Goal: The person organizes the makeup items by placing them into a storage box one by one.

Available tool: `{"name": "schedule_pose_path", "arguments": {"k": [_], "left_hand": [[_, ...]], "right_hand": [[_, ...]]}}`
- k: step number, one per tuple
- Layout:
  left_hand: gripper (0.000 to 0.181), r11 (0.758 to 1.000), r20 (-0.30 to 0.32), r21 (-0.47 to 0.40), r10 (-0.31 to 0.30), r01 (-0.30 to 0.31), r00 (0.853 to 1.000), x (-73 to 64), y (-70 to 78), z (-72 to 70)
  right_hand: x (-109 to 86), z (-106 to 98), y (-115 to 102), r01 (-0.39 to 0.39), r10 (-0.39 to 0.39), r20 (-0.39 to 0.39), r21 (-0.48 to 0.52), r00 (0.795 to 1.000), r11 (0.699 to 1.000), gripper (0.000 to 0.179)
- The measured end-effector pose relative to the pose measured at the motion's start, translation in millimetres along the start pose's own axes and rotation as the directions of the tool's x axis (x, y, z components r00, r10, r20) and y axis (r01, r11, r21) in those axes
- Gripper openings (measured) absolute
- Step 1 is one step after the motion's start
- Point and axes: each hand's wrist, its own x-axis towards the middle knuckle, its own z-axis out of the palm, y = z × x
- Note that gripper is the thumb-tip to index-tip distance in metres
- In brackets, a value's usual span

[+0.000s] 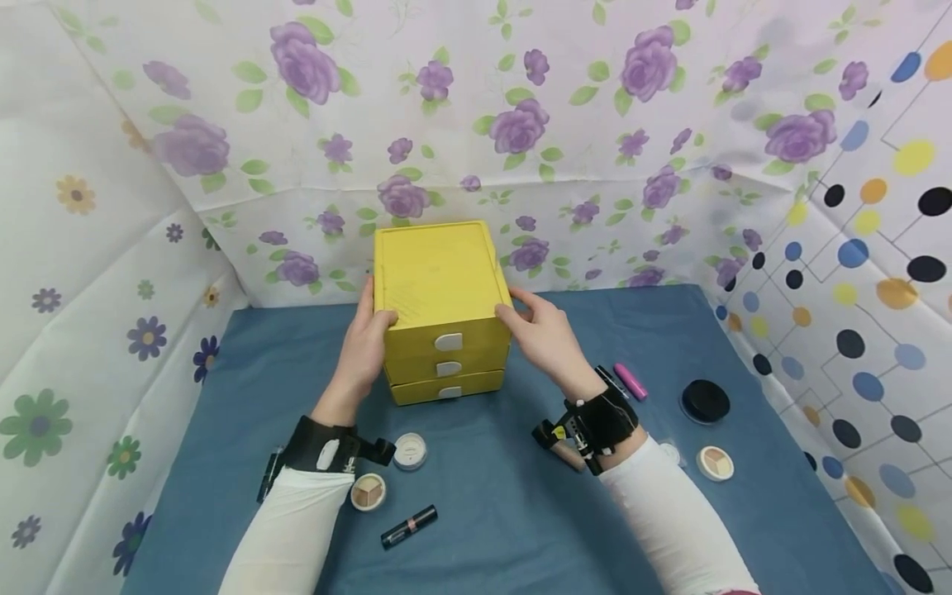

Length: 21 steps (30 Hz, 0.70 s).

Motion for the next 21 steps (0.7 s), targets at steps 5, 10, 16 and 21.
{"name": "schedule_pose_path", "arguments": {"k": [5,10,16,21], "left_hand": [[0.079,1.000,0.017,0.007,-0.009,0.009,1.000,4.2,0.6,11.5],[0.079,1.000,0.030,0.013,-0.006,0.006,1.000,8.6,-0.3,19.9],[0.079,1.000,0.052,-0.004,0.001,-0.001,0.999,12.2,0.3,27.3],[0.079,1.000,0.060,-0.010,-0.005,0.005,0.998,13.0,0.6,28.0]], "right_hand": [[-3.2,-10,5,-0.019,0.019,-0.007,0.009,1.000,1.000,0.067],[-3.6,-17,11,-0.037,0.038,-0.018,0.024,0.999,0.999,0.066],[-2.1,-23,19,-0.032,0.034,-0.037,0.044,0.999,0.999,0.066],[-0.7,-25,23,-0.006,0.008,-0.033,0.052,0.999,0.999,0.069]]}}
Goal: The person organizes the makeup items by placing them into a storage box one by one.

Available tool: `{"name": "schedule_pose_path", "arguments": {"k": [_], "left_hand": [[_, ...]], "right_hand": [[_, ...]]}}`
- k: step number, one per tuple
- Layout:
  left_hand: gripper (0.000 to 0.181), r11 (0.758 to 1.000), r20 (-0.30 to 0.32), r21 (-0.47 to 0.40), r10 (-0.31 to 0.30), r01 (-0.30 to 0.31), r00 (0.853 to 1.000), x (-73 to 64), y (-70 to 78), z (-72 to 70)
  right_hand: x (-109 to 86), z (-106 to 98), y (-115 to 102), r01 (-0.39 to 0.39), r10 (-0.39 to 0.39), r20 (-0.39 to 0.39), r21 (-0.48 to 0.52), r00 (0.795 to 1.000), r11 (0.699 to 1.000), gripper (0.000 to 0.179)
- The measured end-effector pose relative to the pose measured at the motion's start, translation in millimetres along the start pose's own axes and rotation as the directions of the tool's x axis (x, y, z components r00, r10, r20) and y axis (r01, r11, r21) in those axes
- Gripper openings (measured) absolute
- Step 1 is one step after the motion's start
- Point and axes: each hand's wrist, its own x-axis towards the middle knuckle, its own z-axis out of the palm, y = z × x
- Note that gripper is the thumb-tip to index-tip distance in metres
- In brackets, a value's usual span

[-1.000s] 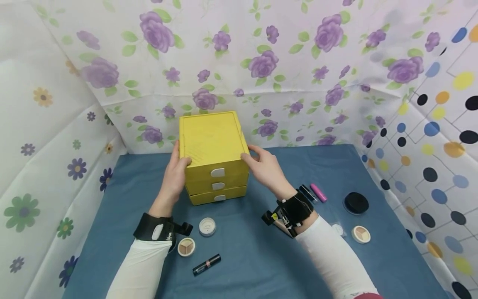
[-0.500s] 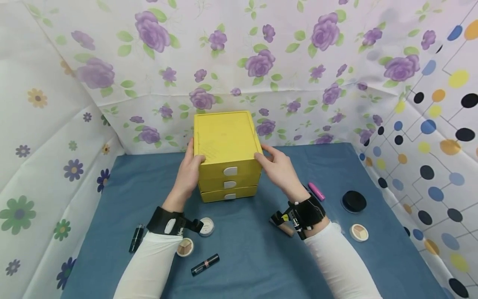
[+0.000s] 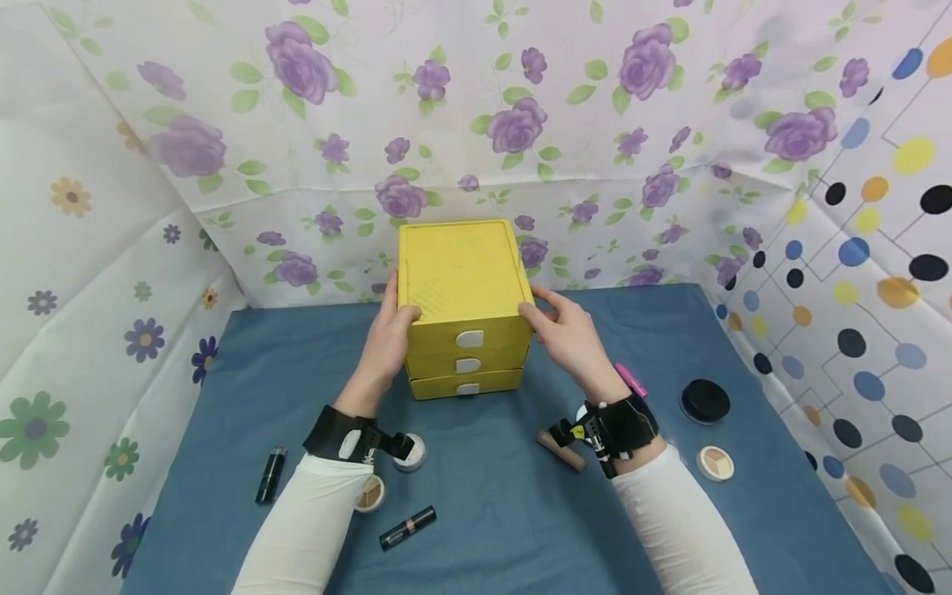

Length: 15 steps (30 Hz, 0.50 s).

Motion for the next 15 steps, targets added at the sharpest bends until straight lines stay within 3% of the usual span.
{"name": "schedule_pose_path", "arguments": {"k": [9,15], "left_hand": [[0.080,0.998,-0.001,0.042,-0.045,0.045,0.999,3.4,0.6,-4.8],[0.080,0.999,0.019,0.019,-0.051,0.051,0.999,6.7,0.0,-6.5]], "right_hand": [[2.8,2.6,0.5,0.023,-0.023,0.007,0.003,1.000,1.000,0.071],[2.9,2.9,3.9,0.008,-0.008,-0.001,0.034,1.000,0.999,0.073]]}}
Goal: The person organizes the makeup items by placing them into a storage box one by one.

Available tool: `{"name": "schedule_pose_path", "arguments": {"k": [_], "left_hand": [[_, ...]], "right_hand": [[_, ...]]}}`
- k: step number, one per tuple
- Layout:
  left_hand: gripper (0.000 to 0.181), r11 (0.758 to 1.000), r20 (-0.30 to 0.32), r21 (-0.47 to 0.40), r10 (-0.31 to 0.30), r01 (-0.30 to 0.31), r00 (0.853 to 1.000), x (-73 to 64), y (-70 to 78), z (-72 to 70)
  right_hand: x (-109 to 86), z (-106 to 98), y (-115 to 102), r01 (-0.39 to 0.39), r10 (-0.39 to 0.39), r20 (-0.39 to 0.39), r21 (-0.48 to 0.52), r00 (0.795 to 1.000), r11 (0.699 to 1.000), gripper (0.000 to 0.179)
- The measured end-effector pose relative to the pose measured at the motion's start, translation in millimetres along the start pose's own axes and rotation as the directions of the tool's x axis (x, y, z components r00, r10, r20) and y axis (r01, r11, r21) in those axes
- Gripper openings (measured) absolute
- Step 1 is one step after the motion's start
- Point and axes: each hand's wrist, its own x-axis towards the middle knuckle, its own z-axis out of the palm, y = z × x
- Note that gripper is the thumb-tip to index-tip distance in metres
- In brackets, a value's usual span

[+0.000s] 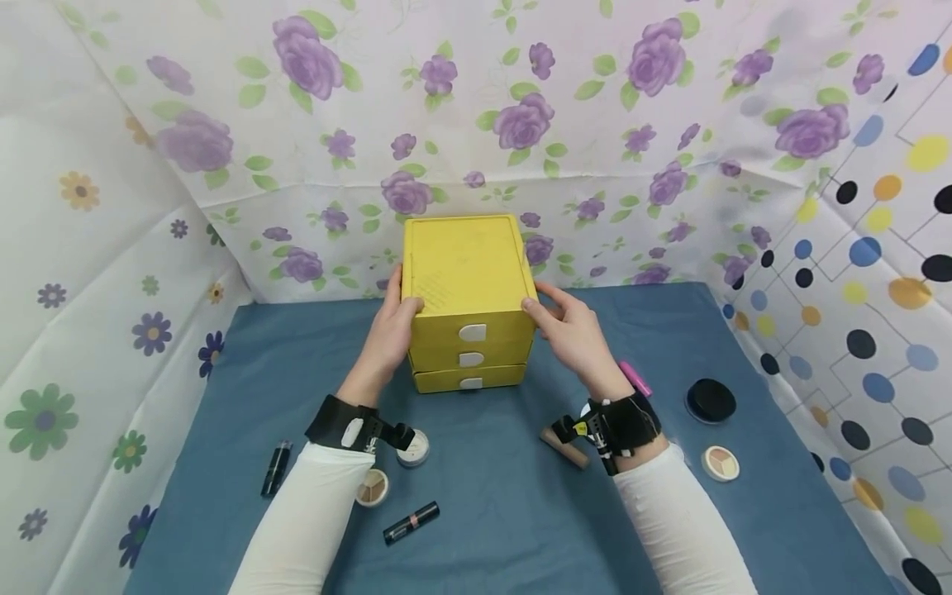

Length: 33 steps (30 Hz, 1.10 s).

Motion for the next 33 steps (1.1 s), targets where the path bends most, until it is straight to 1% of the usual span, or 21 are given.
{"name": "schedule_pose_path", "arguments": {"k": [3,5,7,10,12,14,15,17,18,20,22,24,27,30,33], "left_hand": [[0.078,1.000,0.007,-0.008,0.005,-0.005,1.000,-1.7,0.0,-1.9],[0.079,1.000,-0.004,0.012,0.012,-0.012,1.000,-4.0,0.9,-3.2],[0.080,0.998,-0.032,0.057,0.033,-0.031,0.999,-5.4,1.6,-4.4],[0.077,0.990,-0.097,0.130,0.064,-0.052,0.993,-6.7,3.2,-5.7],[0.068,0.983,-0.135,0.174,0.082,-0.058,0.987,-8.3,3.7,-7.0],[0.057,0.977,-0.162,0.205,0.093,-0.059,0.982,-10.4,4.4,-8.0],[0.052,0.973,-0.171,0.224,0.098,-0.058,0.980,-11.6,5.0,-8.4],[0.045,0.964,-0.182,0.259,0.106,-0.056,0.978,-13.3,5.4,-9.6],[0.043,0.961,-0.183,0.272,0.110,-0.057,0.977,-13.7,5.3,-10.2],[0.040,0.956,-0.183,0.286,0.114,-0.058,0.976,-14.5,5.3,-11.6],[0.039,0.955,-0.177,0.290,0.113,-0.058,0.978,-14.7,4.7,-12.5],[0.040,0.955,-0.162,0.291,0.105,-0.054,0.981,-14.3,3.6,-13.0],[0.042,0.954,-0.143,0.298,0.092,-0.046,0.985,-13.6,1.1,-13.3],[0.044,0.945,-0.126,0.325,0.090,-0.045,0.988,-13.8,-0.4,-13.7],[0.046,0.933,-0.105,0.356,0.105,-0.062,0.989,-14.2,0.1,-14.7]], "right_hand": [[-3.3,2,6,0.016,-0.015,-0.024,0.040,1.000,0.999,0.069],[-7.1,5,11,0.034,-0.028,-0.069,0.085,0.997,0.996,0.064],[-12.2,10,15,0.050,-0.031,-0.132,0.144,0.991,0.988,0.055],[-20.0,19,20,0.073,-0.021,-0.212,0.239,0.977,0.968,0.041],[-25.5,27,22,0.077,-0.010,-0.224,0.292,0.974,0.953,0.037],[-29.5,35,24,0.065,-0.003,-0.194,0.310,0.981,0.948,0.040],[-31.4,40,25,0.051,0.001,-0.162,0.313,0.987,0.948,0.041],[-33.5,49,26,0.005,0.016,-0.064,0.309,0.998,0.951,0.045],[-33.7,54,25,-0.017,0.020,-0.007,0.303,1.000,0.953,0.048],[-32.7,63,24,-0.053,0.024,0.102,0.291,0.995,0.955,0.054],[-30.1,70,22,-0.085,0.033,0.178,0.293,0.984,0.952,0.060],[-26.7,76,20,-0.108,0.045,0.211,0.298,0.976,0.948,0.066],[-22.0,83,20,-0.138,0.067,0.225,0.319,0.972,0.938,0.069],[-18.3,87,20,-0.153,0.075,0.228,0.347,0.971,0.925,0.070],[-15.7,91,19,-0.157,0.073,0.227,0.376,0.971,0.913,0.068]]}}
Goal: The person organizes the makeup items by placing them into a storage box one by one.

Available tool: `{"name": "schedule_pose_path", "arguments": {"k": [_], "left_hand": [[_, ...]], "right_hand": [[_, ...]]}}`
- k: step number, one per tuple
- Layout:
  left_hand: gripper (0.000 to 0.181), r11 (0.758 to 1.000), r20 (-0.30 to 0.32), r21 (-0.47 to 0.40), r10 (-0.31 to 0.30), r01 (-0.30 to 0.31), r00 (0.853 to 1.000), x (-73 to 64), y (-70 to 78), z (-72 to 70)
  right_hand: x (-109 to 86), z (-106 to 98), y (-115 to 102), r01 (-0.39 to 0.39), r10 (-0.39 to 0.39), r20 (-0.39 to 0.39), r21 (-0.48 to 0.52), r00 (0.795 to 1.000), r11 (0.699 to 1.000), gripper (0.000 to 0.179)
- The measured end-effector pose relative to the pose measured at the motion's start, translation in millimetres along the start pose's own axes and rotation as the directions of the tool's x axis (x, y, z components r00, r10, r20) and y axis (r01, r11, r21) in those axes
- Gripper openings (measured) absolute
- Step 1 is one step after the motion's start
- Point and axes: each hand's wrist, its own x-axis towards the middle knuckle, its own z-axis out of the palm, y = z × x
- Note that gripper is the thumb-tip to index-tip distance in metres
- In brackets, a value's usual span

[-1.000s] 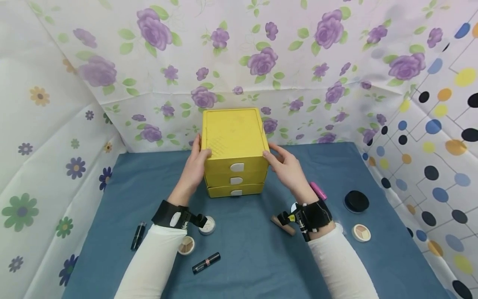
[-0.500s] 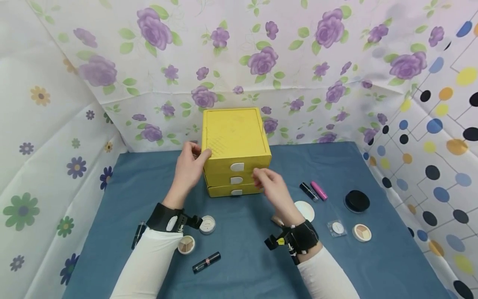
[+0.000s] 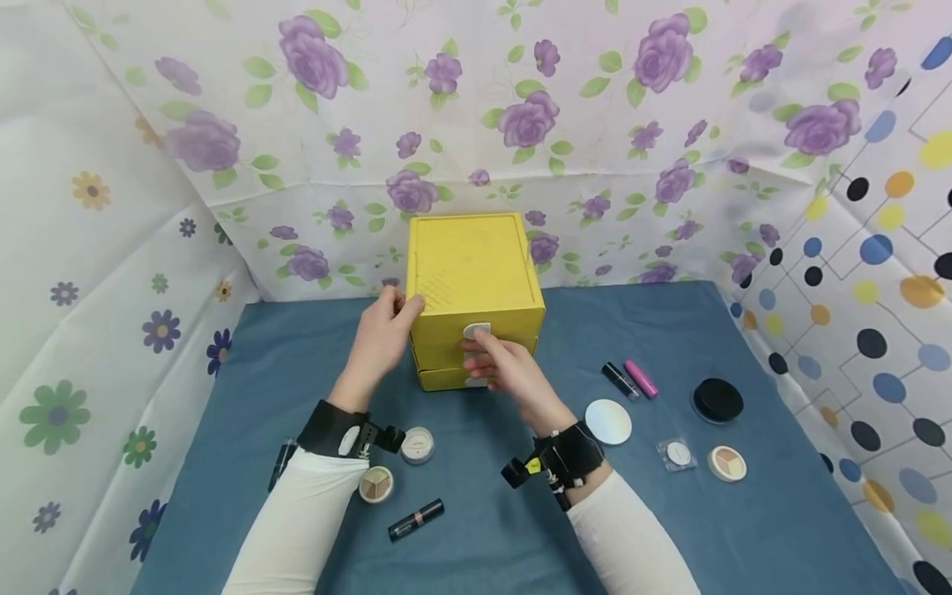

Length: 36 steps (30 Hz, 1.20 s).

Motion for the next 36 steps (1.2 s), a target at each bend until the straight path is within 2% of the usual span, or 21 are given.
{"name": "schedule_pose_path", "arguments": {"k": [7,10,13,16,23,36], "left_hand": [[0.045,1.000,0.021,0.019,0.016,-0.017,1.000,1.4,1.8,-0.5],[0.045,1.000,0.037,-0.014,-0.012,0.012,0.999,1.4,4.1,-0.5],[0.057,0.998,0.063,-0.024,-0.049,0.050,0.997,2.2,6.0,-0.5],[0.068,0.997,0.087,-0.001,-0.071,0.071,0.994,2.6,8.2,-1.3],[0.065,0.997,0.117,0.008,-0.071,0.071,0.991,1.7,11.4,-4.6],[0.063,0.997,0.103,-0.038,-0.066,0.070,0.992,3.8,16.2,6.2]], "right_hand": [[5.2,5,-2,-0.009,0.012,-0.058,0.050,0.998,0.999,0.069],[6.9,7,-4,-0.031,0.037,-0.088,0.076,0.995,0.997,0.071],[7.9,7,-4,-0.037,0.047,-0.104,0.092,0.994,0.995,0.071],[7.8,8,-4,-0.032,0.042,-0.104,0.101,0.994,0.994,0.070],[6.4,7,-4,-0.018,0.027,-0.094,0.102,0.995,0.995,0.069],[6.1,-1,-7,-0.014,0.026,-0.102,0.115,0.994,0.993,0.066]]}}
